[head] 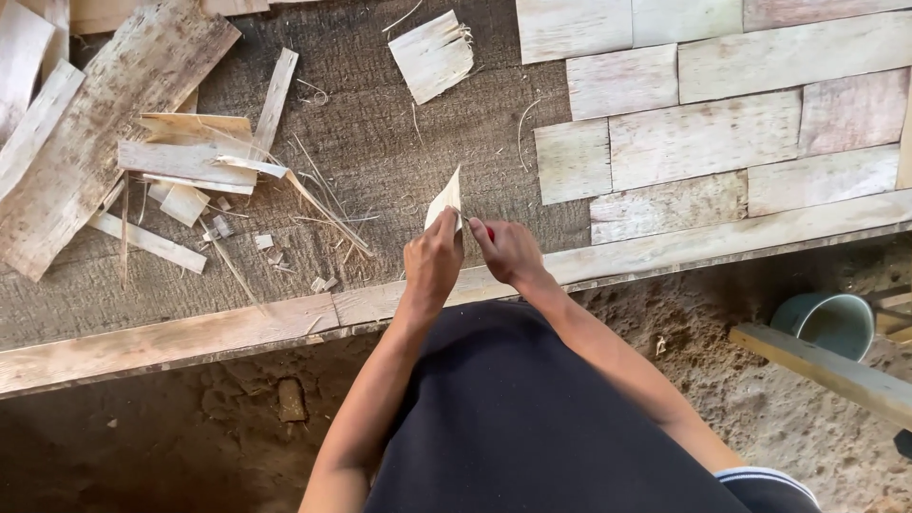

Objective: Trimming thin wood bark or veneer strips with a utility knife and fitting them onto a wooden surface to create a tiled pattern.

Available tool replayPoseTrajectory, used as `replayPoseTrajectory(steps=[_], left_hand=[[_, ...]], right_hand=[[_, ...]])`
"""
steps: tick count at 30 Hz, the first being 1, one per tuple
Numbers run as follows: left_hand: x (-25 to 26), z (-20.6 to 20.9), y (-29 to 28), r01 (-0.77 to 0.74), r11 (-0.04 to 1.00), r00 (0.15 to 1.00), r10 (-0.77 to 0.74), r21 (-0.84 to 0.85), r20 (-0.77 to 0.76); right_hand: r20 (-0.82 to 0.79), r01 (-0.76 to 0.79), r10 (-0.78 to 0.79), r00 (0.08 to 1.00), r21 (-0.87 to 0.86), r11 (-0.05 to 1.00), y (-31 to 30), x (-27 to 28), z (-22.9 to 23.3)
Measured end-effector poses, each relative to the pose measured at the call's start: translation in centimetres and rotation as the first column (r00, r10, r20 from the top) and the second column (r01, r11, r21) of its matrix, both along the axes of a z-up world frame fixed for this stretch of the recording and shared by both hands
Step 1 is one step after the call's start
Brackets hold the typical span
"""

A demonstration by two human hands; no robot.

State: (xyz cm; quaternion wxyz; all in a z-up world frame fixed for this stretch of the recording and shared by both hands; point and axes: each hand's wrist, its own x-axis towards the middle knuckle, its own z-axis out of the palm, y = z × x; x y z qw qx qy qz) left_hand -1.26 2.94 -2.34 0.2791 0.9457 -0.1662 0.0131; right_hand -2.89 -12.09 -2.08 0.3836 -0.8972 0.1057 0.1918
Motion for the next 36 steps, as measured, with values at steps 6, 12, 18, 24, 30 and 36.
replayPoseTrajectory(steps=[6, 12, 18, 24, 30, 36], left_hand=[[0.1, 0.9, -0.3, 0.006, 0.999, 0.999, -0.008, 0.034, 0.039], [0.2, 0.3, -0.2, -0.001, 0.999, 0.999, -0.001, 0.052, 0.037], [0.1, -0.2, -0.5, 0.015, 0.999, 0.998, -0.018, 0.052, 0.058], [0.0, -0.5, -0.8, 0.045, 0.998, 0.997, -0.048, 0.044, 0.065], [0.1, -0.9, -1.1, 0.034, 0.998, 0.998, -0.037, 0.059, 0.043], [0.7, -0.3, -0.9, 0.023, 0.998, 1.0, -0.024, 0.054, 0.006]], right_hand=[[-0.001, -0.026, 0.026, 1.0, -0.014, 1.0, -0.4, -0.4, -0.4], [-0.009, -0.021, 0.021, 1.0, -0.017, 1.0, -0.5, -0.4, -1.2], [-0.005, -0.016, 0.016, 1.0, -0.036, 0.999, -1.0, 0.2, -1.9], [-0.06, 0.025, -0.028, 0.998, -0.06, 0.998, -1.7, 1.6, -3.9], [-0.076, 0.018, -0.022, 0.997, -0.044, 0.999, -2.2, 1.6, -5.9], [-0.043, -0.017, 0.016, 0.999, -0.003, 1.0, -1.7, 0.5, -2.7]])
